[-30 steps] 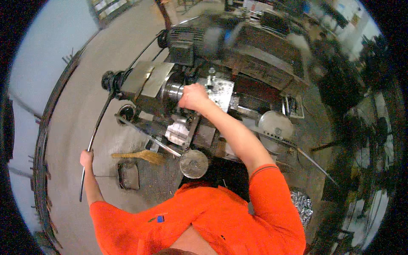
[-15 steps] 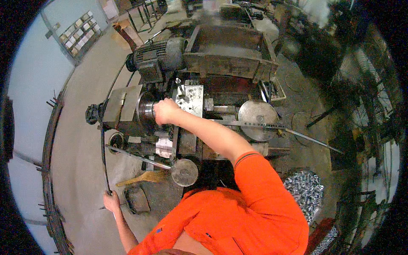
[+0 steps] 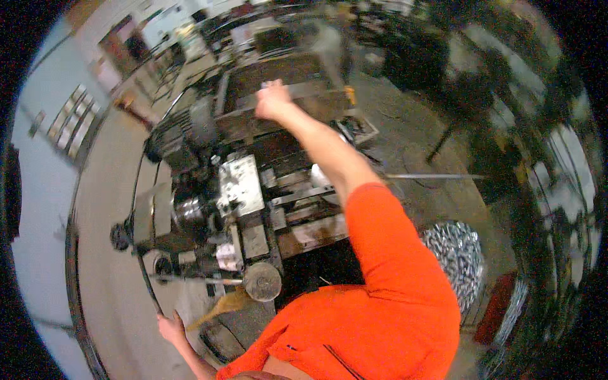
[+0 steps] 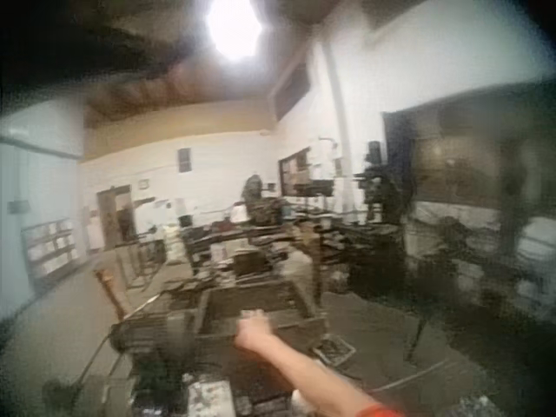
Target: The person operates a metal turning machine, repeatedly inserting small metal pieces into the chuck and using a long metal rod to adjust the machine. The person handles the metal pieces one at a time and moves them between the machine and a nearby container.
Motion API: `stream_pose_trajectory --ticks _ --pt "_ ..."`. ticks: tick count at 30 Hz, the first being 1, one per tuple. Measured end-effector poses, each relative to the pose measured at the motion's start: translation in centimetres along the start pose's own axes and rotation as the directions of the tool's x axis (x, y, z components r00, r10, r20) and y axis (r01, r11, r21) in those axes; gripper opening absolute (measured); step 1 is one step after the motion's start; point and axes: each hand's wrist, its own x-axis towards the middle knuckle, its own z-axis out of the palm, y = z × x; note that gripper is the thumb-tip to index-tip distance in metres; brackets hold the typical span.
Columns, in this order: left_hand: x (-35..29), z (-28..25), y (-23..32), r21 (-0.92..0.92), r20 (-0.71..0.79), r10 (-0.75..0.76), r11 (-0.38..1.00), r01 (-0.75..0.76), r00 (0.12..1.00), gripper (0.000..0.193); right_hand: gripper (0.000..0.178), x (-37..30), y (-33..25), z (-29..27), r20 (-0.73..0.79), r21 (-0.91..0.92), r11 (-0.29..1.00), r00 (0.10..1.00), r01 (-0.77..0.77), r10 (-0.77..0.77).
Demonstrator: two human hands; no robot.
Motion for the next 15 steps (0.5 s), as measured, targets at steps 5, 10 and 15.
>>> stream_pose_trajectory --ticks 5,10,15 --pt "1.1 -2.7 10.2 -0.617 0.149 0.394 0.754 -0.227 0.907 0.037 0.042 -6.4 0.5 1.1 -0.267 0.403 0.866 0.943 0.296 -0.198" --pt "-0.2 1.7 16.9 -0.583 0.15 0.683 0.645 -0.494 0.715 0.034 0.04 -22.3 7.4 3.0 -0.344 0.613 0.725 0.932 0.314 -0.113" --pt "-1.6 3.7 19.1 -0.607 0.264 0.588 0.718 -0.342 0.765 0.025 0.042 -40.2 20.7 1.9 -0.049 0.372 0.849 0.906 -0.374 0.42"
